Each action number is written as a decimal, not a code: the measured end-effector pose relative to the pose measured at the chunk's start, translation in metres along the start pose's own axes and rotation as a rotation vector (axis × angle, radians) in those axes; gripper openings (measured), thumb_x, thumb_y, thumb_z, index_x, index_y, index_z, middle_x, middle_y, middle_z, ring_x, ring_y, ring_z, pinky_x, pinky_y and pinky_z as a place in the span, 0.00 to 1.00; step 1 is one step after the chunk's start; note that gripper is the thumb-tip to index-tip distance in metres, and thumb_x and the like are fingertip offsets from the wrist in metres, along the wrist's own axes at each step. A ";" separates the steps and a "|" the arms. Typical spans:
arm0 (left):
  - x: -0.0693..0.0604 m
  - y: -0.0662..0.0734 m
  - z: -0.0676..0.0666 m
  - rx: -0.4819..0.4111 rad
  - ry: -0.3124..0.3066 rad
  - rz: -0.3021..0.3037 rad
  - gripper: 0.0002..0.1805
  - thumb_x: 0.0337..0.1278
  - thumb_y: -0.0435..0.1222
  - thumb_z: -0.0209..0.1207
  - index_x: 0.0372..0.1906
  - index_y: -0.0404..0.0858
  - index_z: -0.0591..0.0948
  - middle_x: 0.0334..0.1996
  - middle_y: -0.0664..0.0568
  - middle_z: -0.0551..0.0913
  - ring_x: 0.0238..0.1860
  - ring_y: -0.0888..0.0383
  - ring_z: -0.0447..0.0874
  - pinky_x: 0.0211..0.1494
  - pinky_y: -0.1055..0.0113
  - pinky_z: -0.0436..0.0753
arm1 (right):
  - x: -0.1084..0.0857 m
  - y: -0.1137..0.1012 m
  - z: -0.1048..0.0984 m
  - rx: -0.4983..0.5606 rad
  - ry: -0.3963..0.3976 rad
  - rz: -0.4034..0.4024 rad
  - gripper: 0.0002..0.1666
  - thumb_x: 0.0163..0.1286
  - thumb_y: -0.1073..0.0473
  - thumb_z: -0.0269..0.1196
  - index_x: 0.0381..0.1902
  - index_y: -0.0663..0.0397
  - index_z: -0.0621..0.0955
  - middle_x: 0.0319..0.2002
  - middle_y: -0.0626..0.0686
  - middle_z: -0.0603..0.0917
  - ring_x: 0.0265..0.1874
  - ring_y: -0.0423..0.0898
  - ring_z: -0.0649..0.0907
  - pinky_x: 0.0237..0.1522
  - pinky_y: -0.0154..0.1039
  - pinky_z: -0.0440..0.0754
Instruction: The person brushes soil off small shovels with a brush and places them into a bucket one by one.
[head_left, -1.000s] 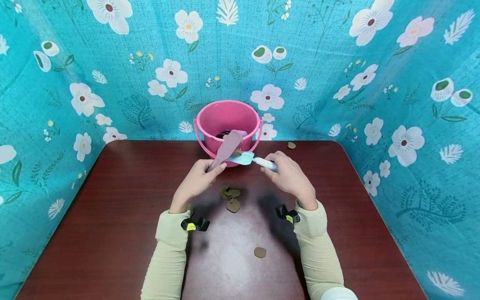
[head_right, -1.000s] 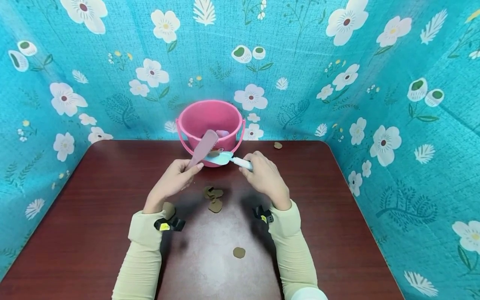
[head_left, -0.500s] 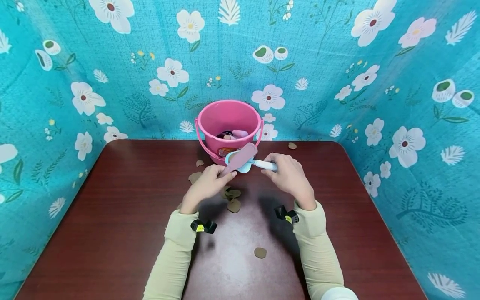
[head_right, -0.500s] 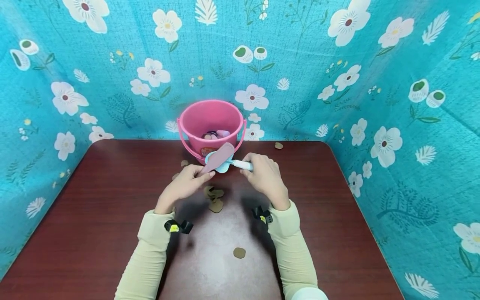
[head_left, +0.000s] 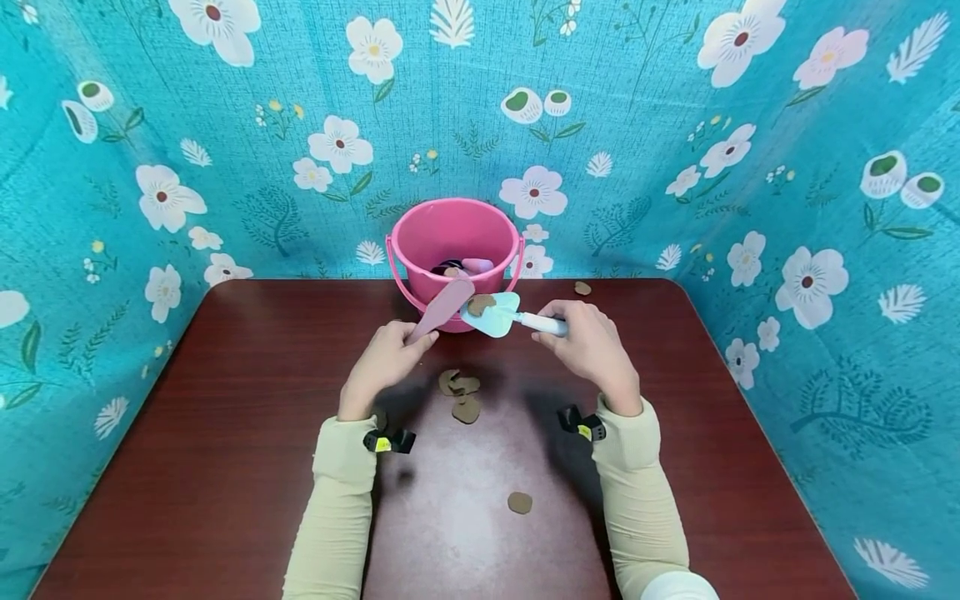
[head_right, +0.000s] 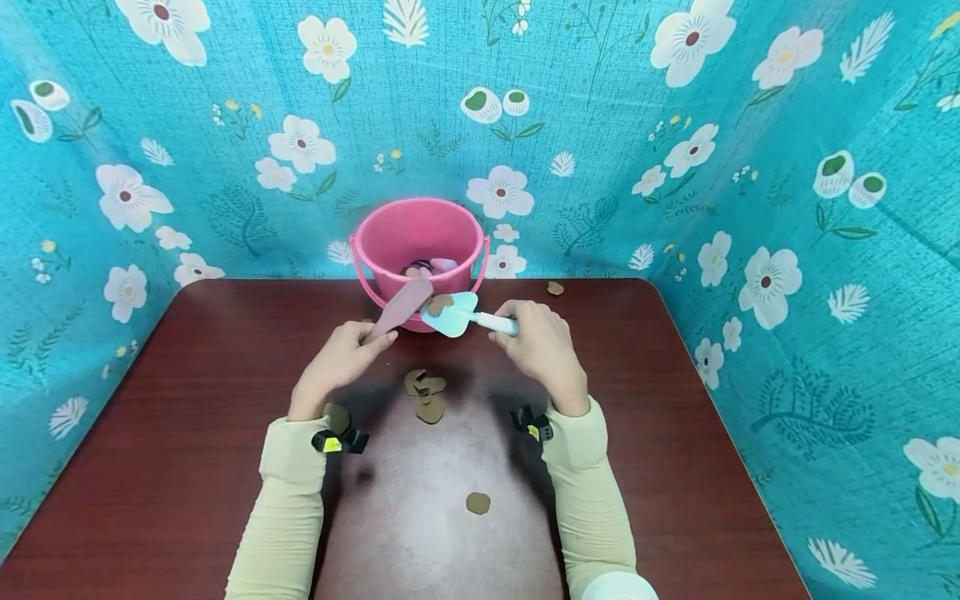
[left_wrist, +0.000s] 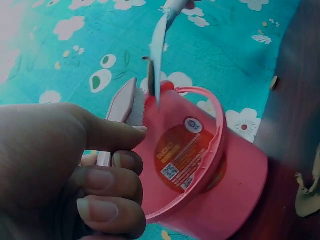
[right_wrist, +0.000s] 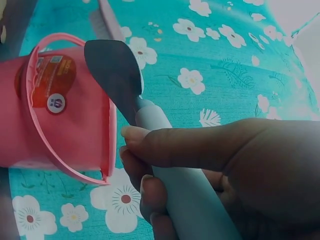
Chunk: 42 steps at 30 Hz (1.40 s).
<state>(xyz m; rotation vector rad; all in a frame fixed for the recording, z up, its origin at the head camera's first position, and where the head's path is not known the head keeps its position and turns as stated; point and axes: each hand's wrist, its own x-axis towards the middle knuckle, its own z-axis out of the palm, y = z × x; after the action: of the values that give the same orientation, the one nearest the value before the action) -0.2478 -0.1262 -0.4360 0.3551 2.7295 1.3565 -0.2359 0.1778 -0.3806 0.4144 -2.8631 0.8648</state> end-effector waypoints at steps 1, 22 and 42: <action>0.000 0.001 0.000 -0.013 0.004 0.002 0.19 0.72 0.45 0.58 0.28 0.36 0.78 0.15 0.53 0.65 0.17 0.58 0.61 0.20 0.66 0.60 | 0.000 0.000 0.000 0.002 -0.001 0.001 0.12 0.61 0.57 0.75 0.42 0.53 0.86 0.28 0.50 0.83 0.27 0.49 0.77 0.33 0.46 0.75; 0.001 0.027 0.035 -0.037 -0.093 0.130 0.20 0.72 0.44 0.59 0.22 0.41 0.74 0.15 0.55 0.66 0.18 0.59 0.62 0.22 0.67 0.63 | 0.002 -0.006 0.003 -0.023 0.023 -0.046 0.13 0.60 0.58 0.76 0.42 0.52 0.88 0.32 0.50 0.87 0.29 0.49 0.80 0.33 0.49 0.78; -0.003 0.013 0.006 0.019 0.066 -0.019 0.19 0.71 0.46 0.59 0.25 0.40 0.75 0.16 0.51 0.65 0.18 0.56 0.62 0.20 0.66 0.61 | -0.002 -0.002 -0.004 0.016 0.018 -0.023 0.14 0.61 0.58 0.75 0.45 0.54 0.89 0.31 0.51 0.87 0.27 0.49 0.79 0.35 0.48 0.77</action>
<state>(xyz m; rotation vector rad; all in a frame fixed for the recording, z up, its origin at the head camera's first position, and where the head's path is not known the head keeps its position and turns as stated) -0.2417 -0.1144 -0.4297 0.2900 2.7929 1.3623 -0.2336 0.1783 -0.3767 0.4383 -2.8313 0.8839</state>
